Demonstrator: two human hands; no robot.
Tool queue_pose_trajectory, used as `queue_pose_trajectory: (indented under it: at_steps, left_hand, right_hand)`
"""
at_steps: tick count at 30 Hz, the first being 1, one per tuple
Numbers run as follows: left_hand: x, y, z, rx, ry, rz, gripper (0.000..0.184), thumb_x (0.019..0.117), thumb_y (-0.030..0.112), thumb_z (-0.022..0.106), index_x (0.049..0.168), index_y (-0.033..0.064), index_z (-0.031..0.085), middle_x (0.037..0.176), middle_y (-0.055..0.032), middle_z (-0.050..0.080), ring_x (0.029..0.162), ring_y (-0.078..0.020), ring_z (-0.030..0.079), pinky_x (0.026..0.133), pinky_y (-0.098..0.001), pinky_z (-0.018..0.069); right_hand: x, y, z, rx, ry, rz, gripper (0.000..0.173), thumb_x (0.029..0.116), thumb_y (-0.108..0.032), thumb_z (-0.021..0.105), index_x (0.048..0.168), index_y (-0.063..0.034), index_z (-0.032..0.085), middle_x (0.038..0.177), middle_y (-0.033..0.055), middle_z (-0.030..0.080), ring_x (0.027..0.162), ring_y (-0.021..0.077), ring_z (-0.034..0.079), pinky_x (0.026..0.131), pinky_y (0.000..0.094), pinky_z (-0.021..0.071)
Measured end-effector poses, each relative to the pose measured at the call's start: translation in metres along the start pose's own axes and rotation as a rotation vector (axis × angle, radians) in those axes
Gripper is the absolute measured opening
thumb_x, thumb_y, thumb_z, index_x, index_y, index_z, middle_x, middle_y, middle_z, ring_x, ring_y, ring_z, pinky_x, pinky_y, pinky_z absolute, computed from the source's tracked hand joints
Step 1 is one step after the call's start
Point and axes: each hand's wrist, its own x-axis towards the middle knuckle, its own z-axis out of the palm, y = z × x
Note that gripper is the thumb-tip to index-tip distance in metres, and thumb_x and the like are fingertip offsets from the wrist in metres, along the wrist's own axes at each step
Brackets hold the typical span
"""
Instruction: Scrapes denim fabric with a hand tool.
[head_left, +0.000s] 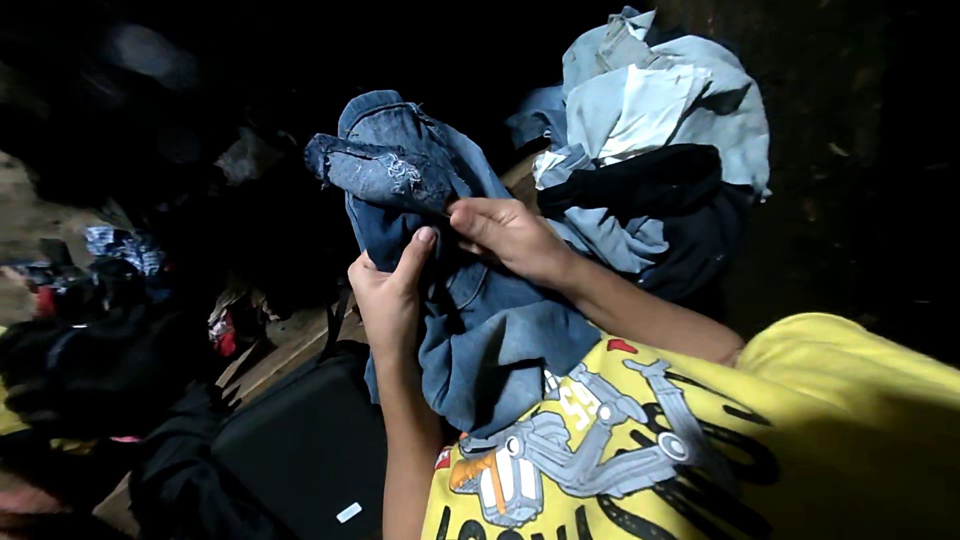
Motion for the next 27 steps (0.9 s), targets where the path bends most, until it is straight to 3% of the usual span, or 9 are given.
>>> queue_pose_trajectory:
  at_steps: [3, 6, 8, 9, 11, 16, 20, 22, 27]
  left_hand:
    - [0.000, 0.001, 0.001, -0.002, 0.007, -0.017, 0.012, 0.0936, 0.008, 0.069, 0.086, 0.0175, 0.070, 0.072, 0.0100, 0.071, 0.064, 0.0007, 0.067, 0.060, -0.0176, 0.0575]
    - [-0.001, 0.003, 0.004, -0.004, 0.039, -0.030, 0.012, 0.0936, 0.008, 0.069, 0.086, 0.0178, 0.069, 0.072, 0.0100, 0.071, 0.063, 0.0009, 0.067, 0.059, -0.0176, 0.0575]
    - [-0.001, 0.003, 0.004, -0.001, 0.056, -0.027, 0.012, 0.0934, 0.009, 0.070, 0.086, 0.0177, 0.069, 0.072, 0.0105, 0.071, 0.063, 0.0013, 0.066, 0.060, -0.0174, 0.0574]
    - [-0.001, 0.003, 0.004, 0.002, 0.060, -0.023, 0.011, 0.0929, 0.009, 0.070, 0.086, 0.0176, 0.069, 0.072, 0.0105, 0.070, 0.063, 0.0013, 0.066, 0.059, -0.0172, 0.0570]
    - [-0.001, 0.002, 0.005, 0.026, 0.054, -0.016, 0.012, 0.0929, 0.011, 0.071, 0.085, 0.0192, 0.068, 0.071, 0.0116, 0.069, 0.062, 0.0023, 0.065, 0.058, -0.0165, 0.0561]
    - [-0.001, 0.001, 0.003, 0.024, -0.020, 0.002, 0.011, 0.0913, 0.011, 0.073, 0.087, 0.0200, 0.070, 0.073, 0.0128, 0.070, 0.064, 0.0033, 0.066, 0.060, -0.0158, 0.0562]
    - [-0.002, 0.002, 0.003, 0.018, 0.009, -0.025, 0.014, 0.0920, 0.006, 0.069, 0.087, 0.0192, 0.069, 0.073, 0.0122, 0.070, 0.066, 0.0033, 0.066, 0.062, -0.0157, 0.0566]
    - [-0.001, 0.003, 0.004, 0.012, 0.046, -0.046, 0.017, 0.0920, 0.005, 0.066, 0.083, 0.0196, 0.067, 0.069, 0.0118, 0.069, 0.061, 0.0029, 0.065, 0.058, -0.0158, 0.0558]
    - [-0.001, -0.004, 0.002, 0.011, -0.002, 0.018, 0.009, 0.0945, 0.011, 0.070, 0.090, 0.0185, 0.069, 0.075, 0.0116, 0.071, 0.066, 0.0022, 0.067, 0.063, -0.0168, 0.0574]
  right_hand:
    - [0.006, -0.008, -0.016, 0.348, -0.205, 0.324, 0.026, 0.1101, -0.025, 0.039, 0.091, -0.0163, 0.054, 0.058, -0.0126, 0.043, 0.046, -0.0042, 0.035, 0.042, 0.0123, 0.0276]
    - [0.000, -0.009, -0.016, 0.257, -0.174, 0.246, 0.022, 0.1095, -0.023, 0.041, 0.109, -0.0107, 0.059, 0.063, -0.0130, 0.046, 0.051, -0.0056, 0.037, 0.047, 0.0114, 0.0302]
    - [-0.011, -0.005, -0.012, -0.003, -0.062, 0.060, 0.034, 0.1067, -0.019, 0.049, 0.129, 0.0030, 0.061, 0.090, -0.0071, 0.062, 0.075, -0.0078, 0.052, 0.067, 0.0100, 0.0427]
    - [-0.016, -0.002, -0.014, -0.170, -0.049, -0.022, 0.041, 0.1061, -0.022, 0.052, 0.135, 0.0057, 0.060, 0.119, 0.0030, 0.069, 0.102, -0.0034, 0.062, 0.090, 0.0139, 0.0500]
    - [-0.020, 0.005, -0.015, -0.443, -0.028, -0.150, 0.048, 0.1057, -0.028, 0.053, 0.138, 0.0069, 0.058, 0.134, 0.0148, 0.066, 0.121, 0.0103, 0.063, 0.104, 0.0256, 0.0496]
    - [-0.011, 0.012, -0.010, -0.674, 0.061, -0.244, 0.050, 0.1037, -0.034, 0.056, 0.134, 0.0053, 0.062, 0.122, 0.0182, 0.070, 0.111, 0.0239, 0.070, 0.093, 0.0392, 0.0564]
    - [-0.008, 0.022, -0.003, -0.706, 0.136, -0.356, 0.040, 0.1035, -0.033, 0.056, 0.113, 0.0015, 0.073, 0.086, 0.0122, 0.066, 0.076, 0.0195, 0.065, 0.063, 0.0328, 0.0539]
    - [-0.010, 0.028, -0.004, -0.713, 0.154, -0.376, 0.041, 0.1036, -0.035, 0.056, 0.116, -0.0009, 0.074, 0.079, 0.0092, 0.060, 0.066, 0.0165, 0.059, 0.056, 0.0298, 0.0487]
    - [-0.004, 0.029, 0.000, -0.526, 0.178, -0.339, 0.034, 0.1027, -0.027, 0.059, 0.112, 0.0008, 0.076, 0.083, 0.0075, 0.065, 0.074, 0.0106, 0.061, 0.066, 0.0270, 0.0512]
